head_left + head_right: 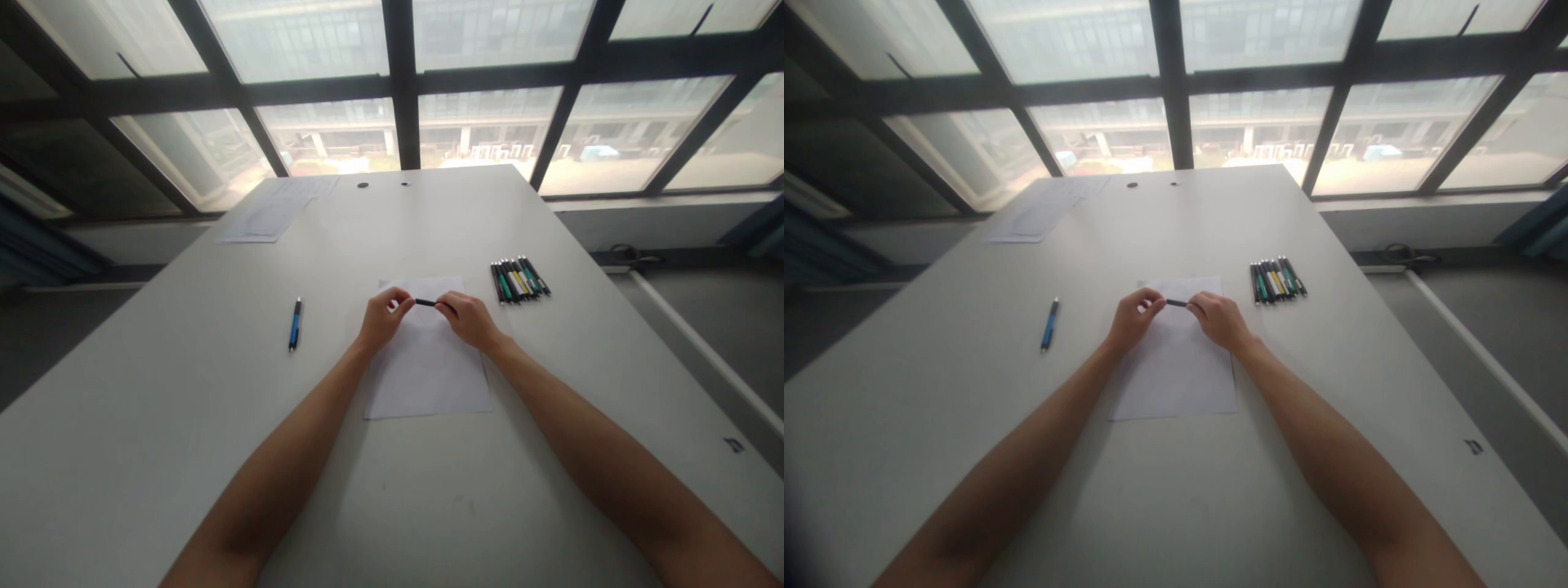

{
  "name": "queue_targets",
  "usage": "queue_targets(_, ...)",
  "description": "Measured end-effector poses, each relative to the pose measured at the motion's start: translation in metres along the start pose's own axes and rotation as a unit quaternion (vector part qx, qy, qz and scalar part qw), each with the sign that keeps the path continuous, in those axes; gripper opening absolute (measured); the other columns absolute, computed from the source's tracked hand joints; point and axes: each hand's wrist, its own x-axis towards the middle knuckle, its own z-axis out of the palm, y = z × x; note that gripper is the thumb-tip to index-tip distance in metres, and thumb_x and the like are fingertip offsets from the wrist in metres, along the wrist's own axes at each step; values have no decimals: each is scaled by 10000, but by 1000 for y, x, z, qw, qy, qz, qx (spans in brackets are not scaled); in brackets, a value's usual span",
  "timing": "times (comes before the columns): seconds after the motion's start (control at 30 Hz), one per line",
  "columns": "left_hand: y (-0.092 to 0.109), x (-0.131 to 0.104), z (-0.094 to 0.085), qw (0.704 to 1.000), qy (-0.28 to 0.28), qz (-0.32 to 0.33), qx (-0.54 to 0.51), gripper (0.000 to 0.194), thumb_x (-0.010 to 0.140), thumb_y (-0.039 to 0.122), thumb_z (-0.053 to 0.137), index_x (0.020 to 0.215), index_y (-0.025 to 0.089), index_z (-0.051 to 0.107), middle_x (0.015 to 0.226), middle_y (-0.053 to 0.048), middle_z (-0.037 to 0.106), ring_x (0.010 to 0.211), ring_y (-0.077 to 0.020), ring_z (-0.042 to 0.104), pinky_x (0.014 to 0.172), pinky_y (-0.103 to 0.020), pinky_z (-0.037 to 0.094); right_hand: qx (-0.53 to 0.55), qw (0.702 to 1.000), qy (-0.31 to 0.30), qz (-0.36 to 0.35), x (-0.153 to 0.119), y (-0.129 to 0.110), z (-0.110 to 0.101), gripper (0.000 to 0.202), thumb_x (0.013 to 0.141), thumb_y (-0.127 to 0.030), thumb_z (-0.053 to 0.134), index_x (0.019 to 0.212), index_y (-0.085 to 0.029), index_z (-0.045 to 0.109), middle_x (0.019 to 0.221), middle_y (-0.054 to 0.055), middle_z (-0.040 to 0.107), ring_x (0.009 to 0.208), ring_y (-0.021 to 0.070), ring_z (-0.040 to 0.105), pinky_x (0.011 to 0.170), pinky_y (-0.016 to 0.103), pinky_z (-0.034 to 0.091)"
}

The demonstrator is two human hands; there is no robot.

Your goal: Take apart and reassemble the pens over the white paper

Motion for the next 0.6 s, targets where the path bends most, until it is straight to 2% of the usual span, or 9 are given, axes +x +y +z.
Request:
queue_targets(0.17,-1,0,0,1000,7,13,-17,194,837,392,669,885,205,687,825,-16,703,759,-153,631,698,-285,474,19,1000,4,13,-1,2,2,133,950,-311,567,993,-229,662,920,42,711,817,180,639,739,269,428)
queue_targets(0.3,-2,0,0,1000,8,13,-20,208,838,398,668,903,202,695,842,-27,710,769,-158,637,703,-289,481,36,999,8,26,-2,2,2,204,862,-324,693,1029,-233,619,884,19,706,732,161,621,679,249,413)
queue_targets(0.47,-3,-1,-1,999,1,18,-27,197,829,381,682,904,201,712,845,-27,719,764,-156,639,705,-287,480,20,999,16,30,-1,1,0,104,900,-325,636,907,-223,617,824,15,690,708,159,598,661,247,381)
queue_targets(0.6,-2,0,-1,999,3,23,-31,179,823,364,690,889,201,722,842,-29,724,768,-161,639,714,-290,478,6,1000,0,22,0,2,0,162,950,-335,557,874,-217,639,834,29,697,736,170,602,676,255,368)
